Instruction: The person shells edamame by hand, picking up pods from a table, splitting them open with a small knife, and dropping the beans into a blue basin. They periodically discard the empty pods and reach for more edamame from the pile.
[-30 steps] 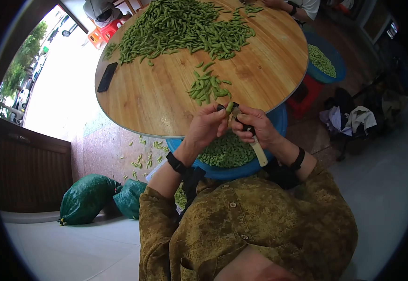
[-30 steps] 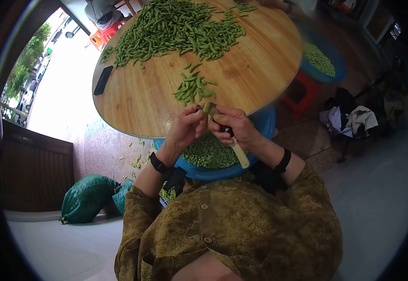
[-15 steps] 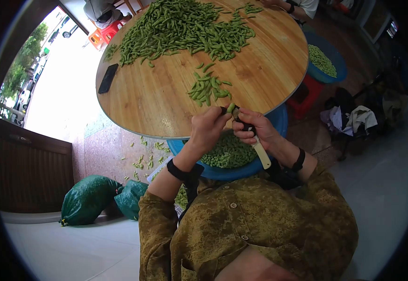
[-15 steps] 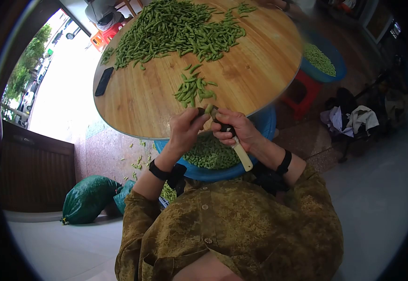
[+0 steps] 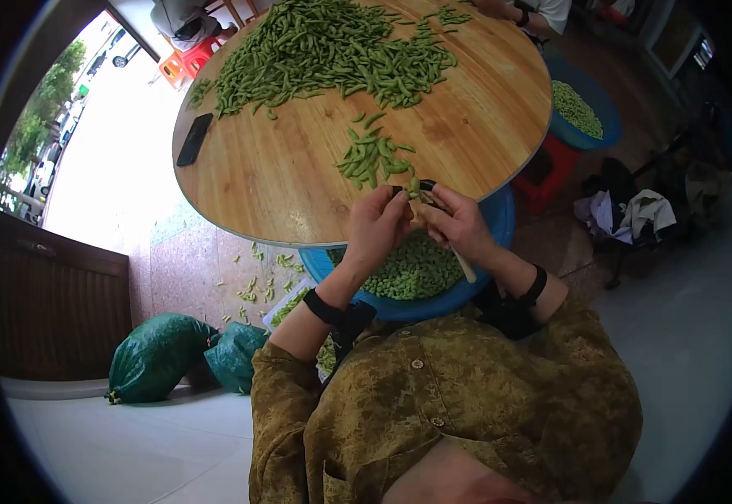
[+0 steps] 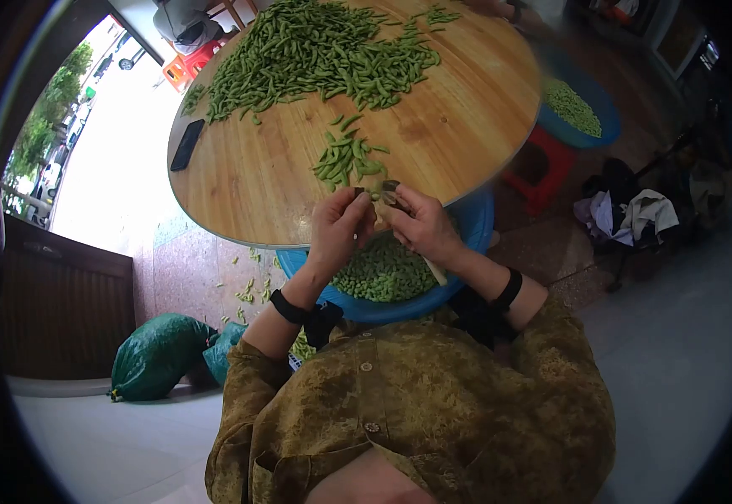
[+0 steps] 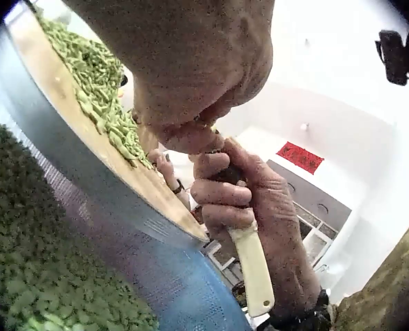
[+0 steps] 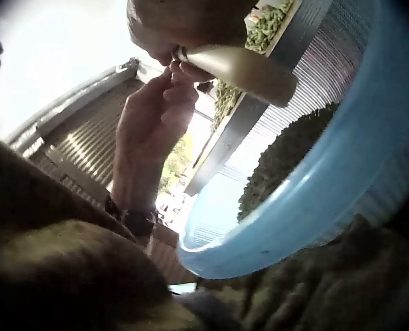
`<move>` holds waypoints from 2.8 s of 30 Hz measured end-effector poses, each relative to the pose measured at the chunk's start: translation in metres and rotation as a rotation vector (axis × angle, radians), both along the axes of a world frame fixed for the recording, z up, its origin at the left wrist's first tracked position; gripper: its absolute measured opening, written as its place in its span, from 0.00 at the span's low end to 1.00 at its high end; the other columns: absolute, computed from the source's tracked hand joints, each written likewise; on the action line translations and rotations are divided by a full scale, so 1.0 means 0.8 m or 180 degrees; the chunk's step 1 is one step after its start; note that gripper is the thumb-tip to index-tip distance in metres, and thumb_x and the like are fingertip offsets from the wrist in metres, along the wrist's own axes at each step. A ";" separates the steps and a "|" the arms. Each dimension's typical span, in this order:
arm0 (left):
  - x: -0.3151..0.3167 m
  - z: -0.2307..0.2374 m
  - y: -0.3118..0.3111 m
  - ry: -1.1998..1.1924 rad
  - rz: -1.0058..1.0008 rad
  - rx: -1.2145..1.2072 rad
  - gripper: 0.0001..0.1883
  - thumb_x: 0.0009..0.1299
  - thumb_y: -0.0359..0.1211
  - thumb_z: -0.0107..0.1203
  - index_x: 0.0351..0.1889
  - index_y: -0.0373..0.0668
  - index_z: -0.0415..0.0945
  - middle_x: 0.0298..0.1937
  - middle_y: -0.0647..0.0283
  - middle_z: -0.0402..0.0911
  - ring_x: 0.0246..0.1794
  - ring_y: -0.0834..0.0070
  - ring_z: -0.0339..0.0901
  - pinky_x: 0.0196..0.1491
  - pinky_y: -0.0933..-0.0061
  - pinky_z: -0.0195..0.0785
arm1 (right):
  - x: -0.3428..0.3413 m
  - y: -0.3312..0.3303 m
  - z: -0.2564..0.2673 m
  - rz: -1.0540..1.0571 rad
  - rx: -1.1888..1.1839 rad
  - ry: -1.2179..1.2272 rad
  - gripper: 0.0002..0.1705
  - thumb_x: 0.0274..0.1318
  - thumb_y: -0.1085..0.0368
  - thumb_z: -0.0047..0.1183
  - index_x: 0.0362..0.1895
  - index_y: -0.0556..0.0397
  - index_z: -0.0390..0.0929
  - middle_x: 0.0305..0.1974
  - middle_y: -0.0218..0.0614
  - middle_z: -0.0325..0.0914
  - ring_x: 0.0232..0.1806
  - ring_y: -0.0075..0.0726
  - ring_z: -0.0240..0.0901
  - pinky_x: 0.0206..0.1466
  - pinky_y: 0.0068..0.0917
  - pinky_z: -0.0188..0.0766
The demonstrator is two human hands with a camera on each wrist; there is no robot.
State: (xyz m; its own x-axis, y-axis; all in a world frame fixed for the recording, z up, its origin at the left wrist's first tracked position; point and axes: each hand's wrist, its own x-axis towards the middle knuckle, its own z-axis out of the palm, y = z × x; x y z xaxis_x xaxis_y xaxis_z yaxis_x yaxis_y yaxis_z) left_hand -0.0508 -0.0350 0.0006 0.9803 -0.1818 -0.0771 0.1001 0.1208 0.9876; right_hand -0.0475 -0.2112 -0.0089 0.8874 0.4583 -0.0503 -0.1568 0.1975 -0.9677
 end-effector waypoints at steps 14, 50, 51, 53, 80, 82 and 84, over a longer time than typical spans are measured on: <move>-0.022 -0.006 -0.006 -0.0139 0.0101 0.0283 0.10 0.73 0.33 0.47 0.34 0.37 0.73 0.22 0.68 0.75 0.17 0.84 0.69 0.18 0.83 0.59 | 0.015 0.001 -0.017 -0.0813 -0.1321 -0.1702 0.11 0.51 0.69 0.52 0.38 0.61 0.69 0.24 0.37 0.69 0.25 0.27 0.67 0.28 0.29 0.64; -0.030 -0.032 -0.008 -0.0085 0.0301 -0.0688 0.06 0.74 0.33 0.47 0.42 0.41 0.70 0.23 0.70 0.73 0.18 0.86 0.66 0.19 0.87 0.54 | -0.009 -0.002 0.007 0.0856 0.0431 0.0337 0.22 0.69 0.62 0.39 0.65 0.52 0.62 0.23 0.24 0.64 0.17 0.12 0.56 0.16 0.12 0.54; -0.030 -0.033 -0.009 -0.0170 0.0351 -0.0622 0.06 0.74 0.33 0.47 0.42 0.41 0.71 0.25 0.70 0.74 0.19 0.86 0.67 0.19 0.87 0.55 | -0.009 -0.001 0.007 0.0857 0.0427 0.0323 0.22 0.69 0.62 0.39 0.65 0.52 0.62 0.23 0.24 0.64 0.17 0.12 0.56 0.16 0.12 0.54; -0.029 -0.036 -0.011 -0.0142 0.0374 -0.0829 0.06 0.73 0.33 0.48 0.42 0.41 0.71 0.25 0.69 0.74 0.20 0.85 0.67 0.20 0.87 0.55 | -0.012 0.003 0.007 0.0551 0.0126 0.0002 0.22 0.68 0.62 0.41 0.63 0.53 0.64 0.23 0.23 0.65 0.17 0.12 0.56 0.16 0.12 0.54; -0.025 -0.012 -0.008 0.0322 0.0154 -0.0250 0.05 0.67 0.30 0.53 0.30 0.40 0.73 0.19 0.70 0.71 0.16 0.85 0.66 0.18 0.84 0.54 | 0.001 -0.016 0.010 0.0024 -0.1261 -0.1570 0.13 0.55 0.66 0.58 0.42 0.59 0.73 0.31 0.26 0.72 0.32 0.19 0.65 0.35 0.21 0.64; -0.024 -0.010 -0.005 0.0226 0.0087 -0.0162 0.05 0.67 0.30 0.53 0.31 0.39 0.73 0.19 0.71 0.71 0.16 0.85 0.66 0.18 0.84 0.54 | 0.005 -0.013 0.002 0.0073 -0.1074 -0.1370 0.12 0.55 0.65 0.57 0.40 0.58 0.73 0.29 0.26 0.71 0.29 0.19 0.65 0.32 0.21 0.64; -0.022 -0.010 0.001 0.0120 -0.0147 0.0031 0.03 0.66 0.27 0.54 0.35 0.39 0.72 0.21 0.71 0.72 0.17 0.86 0.67 0.19 0.85 0.56 | 0.009 -0.016 0.005 0.0152 -0.0918 -0.1181 0.10 0.55 0.65 0.57 0.38 0.57 0.73 0.28 0.25 0.71 0.26 0.18 0.65 0.28 0.20 0.63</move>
State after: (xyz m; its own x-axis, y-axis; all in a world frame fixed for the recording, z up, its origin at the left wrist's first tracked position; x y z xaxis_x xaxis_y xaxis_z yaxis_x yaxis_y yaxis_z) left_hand -0.0683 -0.0346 -0.0074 0.9673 -0.2258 -0.1158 0.1425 0.1054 0.9842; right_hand -0.0406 -0.2238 -0.0048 0.8477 0.5130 0.1349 0.2075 -0.0868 -0.9744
